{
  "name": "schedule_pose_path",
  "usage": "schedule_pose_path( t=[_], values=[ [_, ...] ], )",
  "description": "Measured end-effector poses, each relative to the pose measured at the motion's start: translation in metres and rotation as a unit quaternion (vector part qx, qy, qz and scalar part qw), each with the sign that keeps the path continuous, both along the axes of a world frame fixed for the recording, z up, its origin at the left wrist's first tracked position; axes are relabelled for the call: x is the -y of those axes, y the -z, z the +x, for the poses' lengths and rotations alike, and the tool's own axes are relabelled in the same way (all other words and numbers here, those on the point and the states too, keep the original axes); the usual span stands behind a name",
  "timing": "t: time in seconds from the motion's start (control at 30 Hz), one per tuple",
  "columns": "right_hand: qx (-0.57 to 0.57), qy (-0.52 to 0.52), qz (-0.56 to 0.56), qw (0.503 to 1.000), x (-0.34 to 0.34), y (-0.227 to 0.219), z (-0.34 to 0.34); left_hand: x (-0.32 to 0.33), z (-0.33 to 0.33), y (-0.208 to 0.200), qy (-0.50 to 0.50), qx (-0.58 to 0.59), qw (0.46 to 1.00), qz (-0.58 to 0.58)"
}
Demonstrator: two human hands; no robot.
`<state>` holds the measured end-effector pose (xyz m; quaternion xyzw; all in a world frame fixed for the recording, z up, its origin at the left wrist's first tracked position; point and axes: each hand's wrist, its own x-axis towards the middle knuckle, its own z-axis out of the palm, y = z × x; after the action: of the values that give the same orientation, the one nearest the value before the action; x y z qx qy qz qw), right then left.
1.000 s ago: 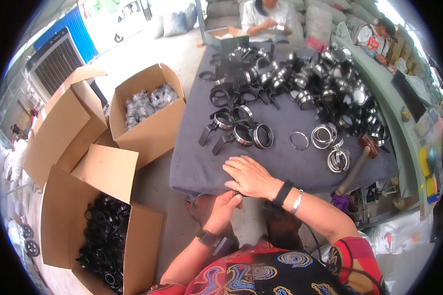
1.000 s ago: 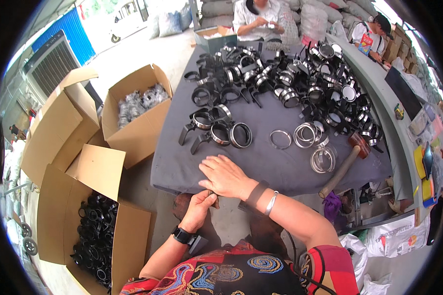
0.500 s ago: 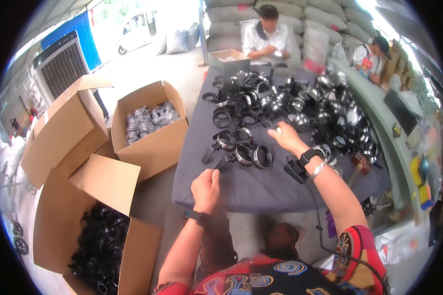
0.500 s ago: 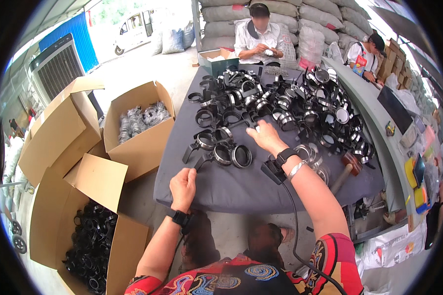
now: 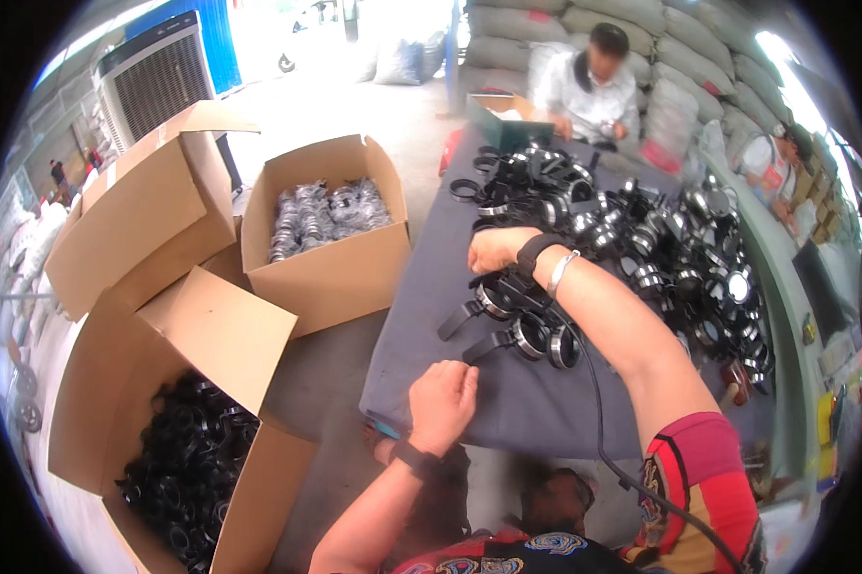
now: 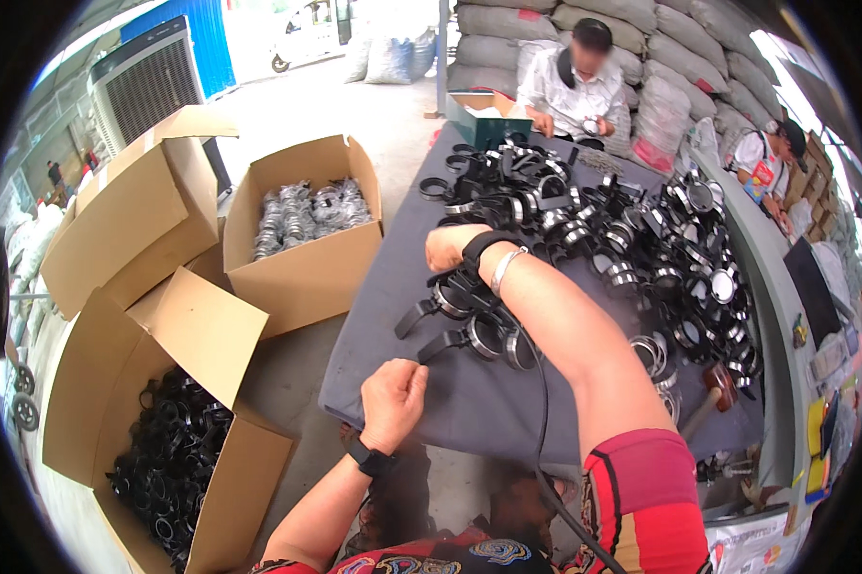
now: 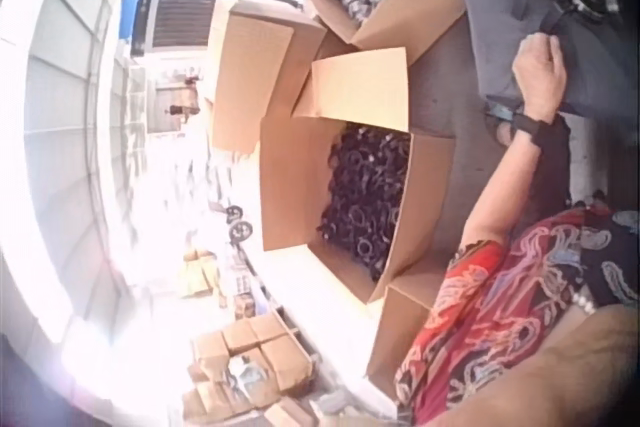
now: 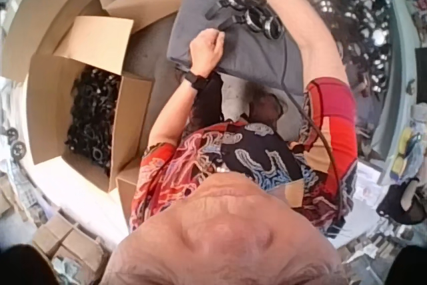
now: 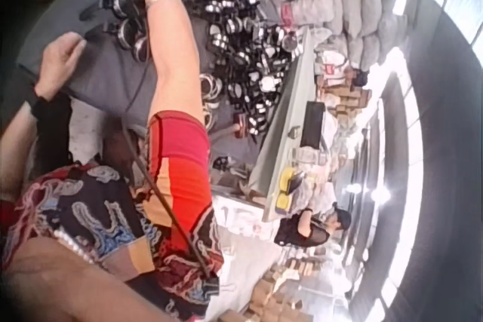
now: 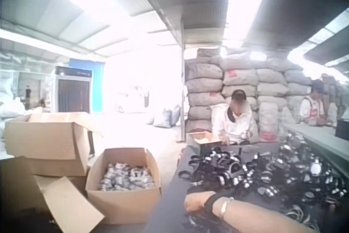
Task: Assembling black plastic rings with metal loops using a rubber mallet in a manufacturing environment.
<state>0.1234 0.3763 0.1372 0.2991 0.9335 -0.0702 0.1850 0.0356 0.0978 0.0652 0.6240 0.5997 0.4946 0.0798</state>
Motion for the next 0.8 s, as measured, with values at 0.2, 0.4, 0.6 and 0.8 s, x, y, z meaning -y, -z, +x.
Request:
schedule_pose_path(
  t=[0.2, 0.4, 0.6, 0.8],
  values=[
    [-0.061, 0.154, -0.066, 0.984, -0.013, -0.004, 0.002, -0.003, -0.003, 0.001, 0.004, 0.01, 1.0, 0.025],
    [-0.519, 0.262, -0.161, 0.798, 0.06, -0.073, 0.05, 0.0, -0.001, 0.001, -0.004, 0.001, 1.0, 0.027],
    [-0.731, 0.222, -0.163, 0.625, 0.153, -0.083, 0.097, 0.006, -0.002, 0.002, 0.007, 0.094, 0.99, -0.108],
    [-0.784, 0.241, -0.276, 0.501, 0.268, -0.027, 0.11, 0.05, 0.044, -0.029, 0.283, 0.519, 0.796, -0.131]
  ],
)
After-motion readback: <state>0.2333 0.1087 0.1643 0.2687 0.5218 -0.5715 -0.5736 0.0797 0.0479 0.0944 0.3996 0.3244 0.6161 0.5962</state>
